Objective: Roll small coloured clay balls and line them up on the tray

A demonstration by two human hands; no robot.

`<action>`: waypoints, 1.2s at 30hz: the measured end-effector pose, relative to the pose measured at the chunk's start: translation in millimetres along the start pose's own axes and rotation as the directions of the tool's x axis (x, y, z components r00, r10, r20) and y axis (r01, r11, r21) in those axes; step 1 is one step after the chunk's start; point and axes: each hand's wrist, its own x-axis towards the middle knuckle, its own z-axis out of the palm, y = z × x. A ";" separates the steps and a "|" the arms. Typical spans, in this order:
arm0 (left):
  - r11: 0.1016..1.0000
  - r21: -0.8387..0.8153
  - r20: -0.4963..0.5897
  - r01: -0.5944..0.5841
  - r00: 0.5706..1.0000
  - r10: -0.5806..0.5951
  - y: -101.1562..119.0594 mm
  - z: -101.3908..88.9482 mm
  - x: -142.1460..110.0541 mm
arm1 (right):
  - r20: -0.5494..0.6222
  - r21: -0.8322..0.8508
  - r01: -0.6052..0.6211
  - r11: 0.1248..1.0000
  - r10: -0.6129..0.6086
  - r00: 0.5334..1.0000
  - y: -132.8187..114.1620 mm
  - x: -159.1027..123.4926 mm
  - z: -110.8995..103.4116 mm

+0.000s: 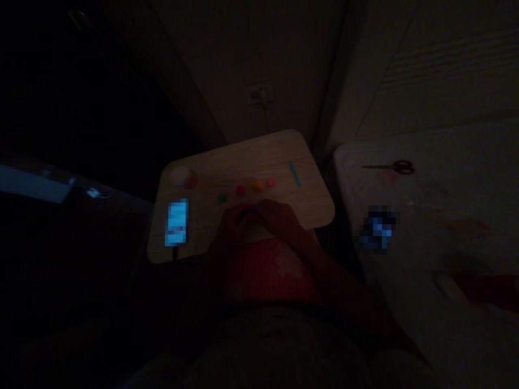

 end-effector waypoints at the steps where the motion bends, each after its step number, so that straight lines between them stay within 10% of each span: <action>1: 1.000 0.023 0.002 -0.002 1.000 0.002 0.7 0.9 -0.2 | -0.005 -0.015 -0.009 1.000 0.009 1.000 -1.5 -0.2 -0.3; 13: 0.983 0.184 -0.011 -0.006 1.000 0.009 1.7 5.0 1.5 | 0.097 -0.028 -0.056 0.998 0.058 0.994 -8.1 5.4 -6.2; 29: 0.992 -0.118 -0.067 0.039 0.997 -0.048 0.5 -2.6 6.4 | 0.037 0.028 0.006 1.000 -0.007 0.999 -7.7 0.8 -5.2; 36: 0.987 -0.133 -0.084 0.086 0.992 -0.097 -3.8 -7.2 3.4 | -0.281 0.158 -0.171 0.972 0.211 0.936 2.4 5.4 -8.3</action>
